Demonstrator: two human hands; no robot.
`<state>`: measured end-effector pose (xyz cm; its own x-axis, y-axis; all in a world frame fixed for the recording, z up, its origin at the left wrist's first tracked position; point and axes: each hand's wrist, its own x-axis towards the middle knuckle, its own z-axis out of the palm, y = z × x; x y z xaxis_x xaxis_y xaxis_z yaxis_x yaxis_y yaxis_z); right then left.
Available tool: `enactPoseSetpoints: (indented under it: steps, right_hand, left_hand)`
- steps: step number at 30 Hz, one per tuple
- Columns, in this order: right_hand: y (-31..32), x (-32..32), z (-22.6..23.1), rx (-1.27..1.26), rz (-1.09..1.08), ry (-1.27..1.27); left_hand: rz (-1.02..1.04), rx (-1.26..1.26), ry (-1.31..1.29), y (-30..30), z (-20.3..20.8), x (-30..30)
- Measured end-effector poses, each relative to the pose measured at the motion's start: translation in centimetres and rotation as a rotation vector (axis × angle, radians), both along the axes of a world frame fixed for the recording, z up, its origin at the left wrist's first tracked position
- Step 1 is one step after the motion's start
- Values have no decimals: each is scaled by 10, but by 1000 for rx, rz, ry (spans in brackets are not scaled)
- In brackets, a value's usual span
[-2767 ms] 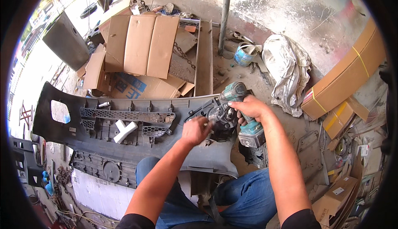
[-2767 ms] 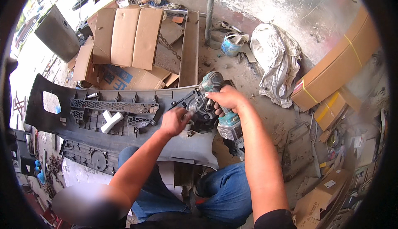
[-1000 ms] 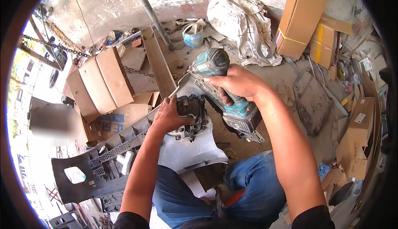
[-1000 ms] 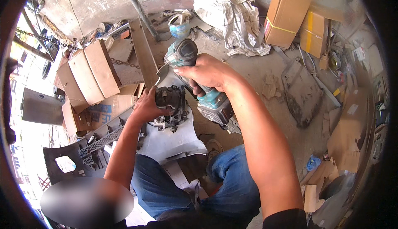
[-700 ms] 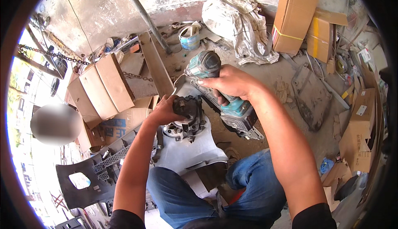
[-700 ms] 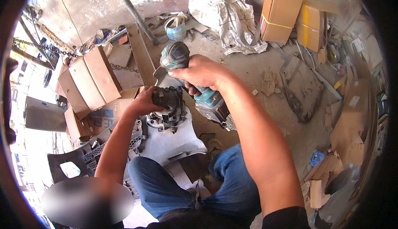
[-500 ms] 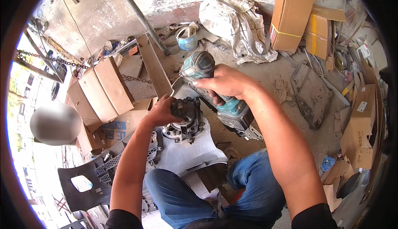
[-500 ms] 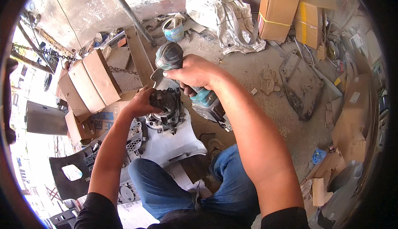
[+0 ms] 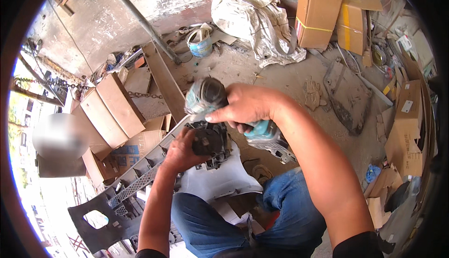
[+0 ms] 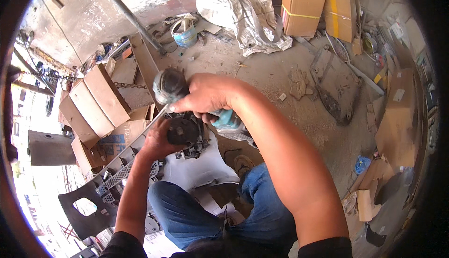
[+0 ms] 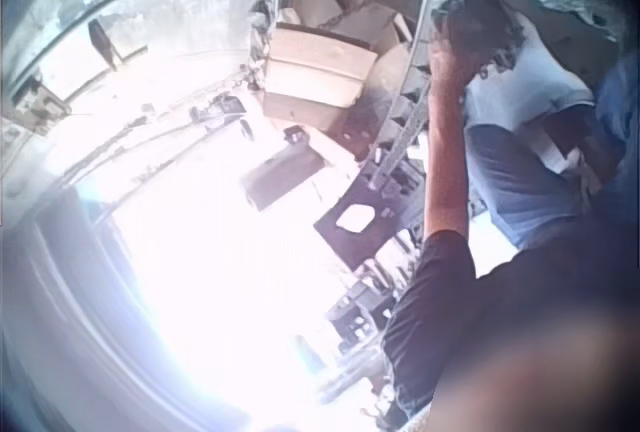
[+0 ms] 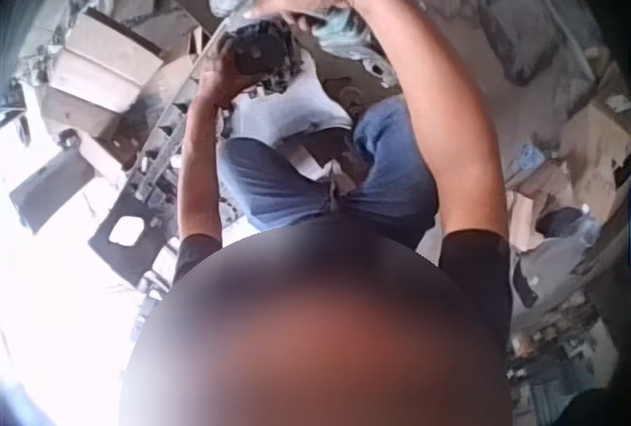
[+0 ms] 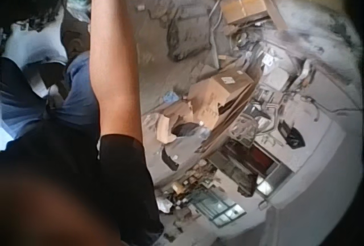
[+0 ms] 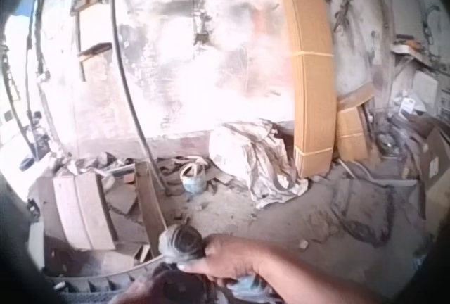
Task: The person sits on the ground and uses a cordless drill and pliers to attach headlight housings and other components to a car bumper. They reposition the bumper and continue fastening parts in a cluttered workshop area.
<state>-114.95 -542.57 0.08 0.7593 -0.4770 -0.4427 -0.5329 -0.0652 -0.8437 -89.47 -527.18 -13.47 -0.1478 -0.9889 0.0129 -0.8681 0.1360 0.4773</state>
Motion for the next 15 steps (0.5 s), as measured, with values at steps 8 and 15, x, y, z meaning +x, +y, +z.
enactPoseSetpoints:
  steps: [8,15]
  right_hand:
    - [30,-11,-11,-73,28,173]
    - [85,-40,-29,46,-139,96]
  left_hand:
    - [26,91,41,29,-7,-27]
    - [23,163,134,32,-28,-32]
